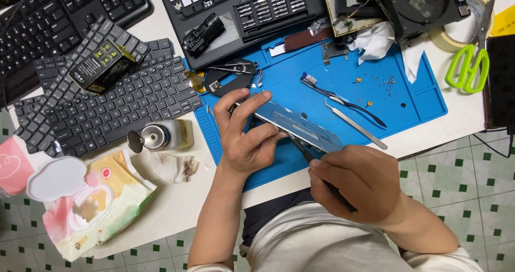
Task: A technician performs a final inspection and assembly of a circuit board, including unscrewing components and fitting a laser assembly part.
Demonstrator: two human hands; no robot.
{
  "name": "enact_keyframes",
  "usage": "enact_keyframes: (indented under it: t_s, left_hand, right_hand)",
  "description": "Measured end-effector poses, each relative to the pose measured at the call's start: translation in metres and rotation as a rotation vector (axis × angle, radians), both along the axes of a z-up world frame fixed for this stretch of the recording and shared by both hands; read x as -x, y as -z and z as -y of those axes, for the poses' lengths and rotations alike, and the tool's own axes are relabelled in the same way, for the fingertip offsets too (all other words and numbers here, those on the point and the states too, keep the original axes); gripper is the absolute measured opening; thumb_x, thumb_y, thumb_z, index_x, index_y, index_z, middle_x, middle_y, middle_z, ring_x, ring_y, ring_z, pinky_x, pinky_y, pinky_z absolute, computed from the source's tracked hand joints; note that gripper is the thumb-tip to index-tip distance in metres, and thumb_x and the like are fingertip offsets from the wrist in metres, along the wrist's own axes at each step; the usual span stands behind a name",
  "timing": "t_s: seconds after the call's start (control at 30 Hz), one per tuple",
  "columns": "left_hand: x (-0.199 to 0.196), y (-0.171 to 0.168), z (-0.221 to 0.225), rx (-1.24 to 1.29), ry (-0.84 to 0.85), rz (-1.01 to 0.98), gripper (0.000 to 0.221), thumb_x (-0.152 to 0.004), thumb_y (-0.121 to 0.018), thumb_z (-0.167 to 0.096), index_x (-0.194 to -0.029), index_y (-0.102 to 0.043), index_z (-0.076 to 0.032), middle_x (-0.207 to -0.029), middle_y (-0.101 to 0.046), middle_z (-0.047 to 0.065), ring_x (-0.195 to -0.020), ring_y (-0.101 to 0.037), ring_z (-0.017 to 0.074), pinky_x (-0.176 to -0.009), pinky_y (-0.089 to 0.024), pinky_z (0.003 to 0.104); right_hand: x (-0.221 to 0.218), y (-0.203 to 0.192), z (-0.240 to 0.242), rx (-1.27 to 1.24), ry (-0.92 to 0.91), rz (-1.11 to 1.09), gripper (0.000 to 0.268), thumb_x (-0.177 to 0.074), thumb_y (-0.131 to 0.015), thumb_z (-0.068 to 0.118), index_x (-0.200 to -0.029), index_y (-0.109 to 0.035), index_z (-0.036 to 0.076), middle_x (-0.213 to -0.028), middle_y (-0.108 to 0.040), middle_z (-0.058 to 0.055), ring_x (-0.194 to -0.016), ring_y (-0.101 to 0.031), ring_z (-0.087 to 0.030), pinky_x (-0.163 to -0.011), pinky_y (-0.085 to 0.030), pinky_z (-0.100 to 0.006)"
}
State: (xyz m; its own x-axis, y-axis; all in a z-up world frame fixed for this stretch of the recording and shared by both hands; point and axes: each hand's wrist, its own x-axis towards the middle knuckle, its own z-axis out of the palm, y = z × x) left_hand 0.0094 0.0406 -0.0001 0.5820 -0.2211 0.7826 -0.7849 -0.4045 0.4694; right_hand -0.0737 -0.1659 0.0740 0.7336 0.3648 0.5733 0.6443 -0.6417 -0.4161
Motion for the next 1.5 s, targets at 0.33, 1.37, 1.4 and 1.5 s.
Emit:
enact_keyframes:
  t_s: [0.33,1.37,1.4,1.5]
  left_hand:
    - [0.000,0.001,0.001,0.016,-0.001,0.005,0.017,-0.100,-0.069,-0.029,-0.091,-0.065,-0.015,-0.127,-0.064,0.019,-0.114,-0.054,0.0441,-0.095,-0.052,0.054]
    - [0.000,0.010,0.005,0.152,-0.014,-0.029,0.019,-0.093,-0.074,-0.040,-0.083,-0.070,-0.024,-0.123,-0.073,0.008,-0.115,-0.055,0.0398,-0.102,-0.050,0.053]
    - [0.000,0.010,0.004,0.149,-0.015,-0.026,0.019,-0.092,-0.075,-0.039,-0.082,-0.070,-0.024,-0.123,-0.073,0.008,-0.115,-0.055,0.0398,-0.102,-0.050,0.053]
    - [0.000,0.011,0.006,0.158,-0.019,-0.021,0.020,-0.092,-0.075,-0.039,-0.081,-0.070,-0.024,-0.122,-0.074,0.009,-0.114,-0.055,0.0401,-0.101,-0.050,0.053]
  right_hand:
    - [-0.002,0.002,-0.002,-0.030,-0.019,0.008,0.006,-0.086,-0.075,0.005,-0.089,-0.070,0.006,-0.078,-0.071,-0.011,-0.056,-0.059,-0.022,-0.049,-0.048,-0.033]
    - [-0.008,0.003,-0.007,-0.166,0.065,-0.267,0.007,-0.089,-0.072,0.018,-0.085,-0.071,0.013,-0.085,-0.074,-0.005,-0.056,-0.064,-0.023,-0.043,-0.051,-0.030]
    - [-0.008,0.002,-0.007,-0.208,0.068,-0.276,0.007,-0.090,-0.072,0.018,-0.087,-0.071,0.013,-0.085,-0.074,-0.004,-0.057,-0.065,-0.024,-0.043,-0.051,-0.030]
    - [-0.007,0.012,-0.003,-0.205,0.092,-0.260,0.009,-0.087,-0.076,0.021,-0.087,-0.070,0.014,-0.086,-0.076,0.000,-0.058,-0.066,-0.021,-0.046,-0.052,-0.031]
